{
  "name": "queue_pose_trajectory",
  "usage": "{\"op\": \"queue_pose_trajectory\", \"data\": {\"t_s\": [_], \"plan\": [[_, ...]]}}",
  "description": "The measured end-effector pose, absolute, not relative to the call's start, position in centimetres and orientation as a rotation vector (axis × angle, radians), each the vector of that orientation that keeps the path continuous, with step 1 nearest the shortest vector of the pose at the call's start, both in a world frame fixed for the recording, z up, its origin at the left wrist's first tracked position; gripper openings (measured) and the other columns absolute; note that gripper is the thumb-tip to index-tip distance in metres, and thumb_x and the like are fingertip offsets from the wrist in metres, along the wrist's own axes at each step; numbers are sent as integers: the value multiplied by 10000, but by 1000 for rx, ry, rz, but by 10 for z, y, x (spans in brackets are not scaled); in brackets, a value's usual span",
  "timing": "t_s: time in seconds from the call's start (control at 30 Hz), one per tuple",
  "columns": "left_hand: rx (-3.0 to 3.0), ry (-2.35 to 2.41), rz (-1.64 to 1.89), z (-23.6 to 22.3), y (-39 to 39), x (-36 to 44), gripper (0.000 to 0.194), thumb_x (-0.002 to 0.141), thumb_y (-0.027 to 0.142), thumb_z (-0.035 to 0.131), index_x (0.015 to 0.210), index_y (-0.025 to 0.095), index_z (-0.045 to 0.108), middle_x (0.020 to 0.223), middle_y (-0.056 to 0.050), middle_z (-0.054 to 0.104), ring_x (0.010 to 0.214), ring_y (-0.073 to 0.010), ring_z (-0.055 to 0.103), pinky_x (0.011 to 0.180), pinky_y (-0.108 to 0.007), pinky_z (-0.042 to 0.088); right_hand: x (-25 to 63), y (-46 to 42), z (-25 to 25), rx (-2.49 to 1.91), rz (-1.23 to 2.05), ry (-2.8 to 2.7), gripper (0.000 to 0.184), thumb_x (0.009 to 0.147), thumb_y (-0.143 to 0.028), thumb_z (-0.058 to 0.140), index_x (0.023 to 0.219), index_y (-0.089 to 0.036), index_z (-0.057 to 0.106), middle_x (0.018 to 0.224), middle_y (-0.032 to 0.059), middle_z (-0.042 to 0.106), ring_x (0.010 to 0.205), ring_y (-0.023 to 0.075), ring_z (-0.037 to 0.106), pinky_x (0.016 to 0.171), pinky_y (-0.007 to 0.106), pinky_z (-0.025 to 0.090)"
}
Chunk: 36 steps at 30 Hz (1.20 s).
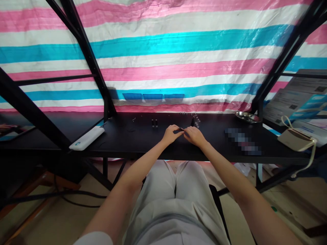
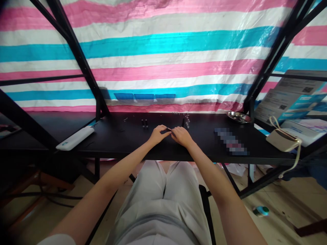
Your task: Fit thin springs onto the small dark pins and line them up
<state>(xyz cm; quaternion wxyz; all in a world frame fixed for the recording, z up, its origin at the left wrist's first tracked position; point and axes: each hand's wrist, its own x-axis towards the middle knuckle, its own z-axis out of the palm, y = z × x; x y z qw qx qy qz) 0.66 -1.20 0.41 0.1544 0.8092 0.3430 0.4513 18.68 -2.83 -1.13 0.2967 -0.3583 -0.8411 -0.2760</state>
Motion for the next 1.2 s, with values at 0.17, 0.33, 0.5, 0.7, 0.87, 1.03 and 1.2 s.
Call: {"op": "queue_pose_trajectory", "data": {"t_s": [0.17,0.33,0.5,0.7,0.87,1.03,1.2], "plan": [[2215,1367,1239,10,-1,0,202,747,349,644,693,157,672,688,-32,636,673,-144,574,652,-259,440,186,-28,-11,-1012,-665,-2235,226,914,-253,386,1020,-145,554,811,85,594,748,193,503,659,316,343],[2032,1906,963,19,17,-27,191,761,364,600,784,199,694,790,-59,684,776,-196,622,673,-274,445,185,-26,-11,-1056,-683,-2250,215,904,-218,387,1007,-143,561,818,86,602,746,192,511,656,312,342],[2011,2104,786,23,25,-43,225,787,372,566,879,212,695,918,-99,685,892,-243,634,753,-320,468,185,-26,-11,-1053,-713,-2239,220,894,-195,383,1011,-127,557,813,84,599,740,192,504,658,311,348],[2010,2205,675,22,33,-44,245,811,358,553,899,177,693,964,-136,673,927,-266,632,783,-348,481,185,-26,-11,-1058,-675,-2240,226,883,-173,376,1017,-135,554,818,88,601,742,196,508,651,320,353],[2004,2230,692,21,36,-43,268,829,364,531,906,163,689,950,-147,673,918,-272,635,772,-354,484,185,-27,-10,-1056,-661,-2237,224,871,-157,382,999,-132,563,799,89,599,735,198,512,647,321,361],[1994,2243,714,19,38,-44,280,836,382,520,902,171,693,940,-146,673,912,-276,636,763,-358,483,186,-30,-7,-1013,-604,-2207,221,867,-151,376,970,-150,572,770,78,592,719,189,512,653,317,379],[1989,2239,736,16,39,-45,290,836,397,515,898,181,698,928,-137,677,900,-276,639,750,-356,486,192,-34,-4,-1000,-488,-1999,167,863,-202,405,874,-181,570,725,57,565,706,178,514,681,310,415]]}}
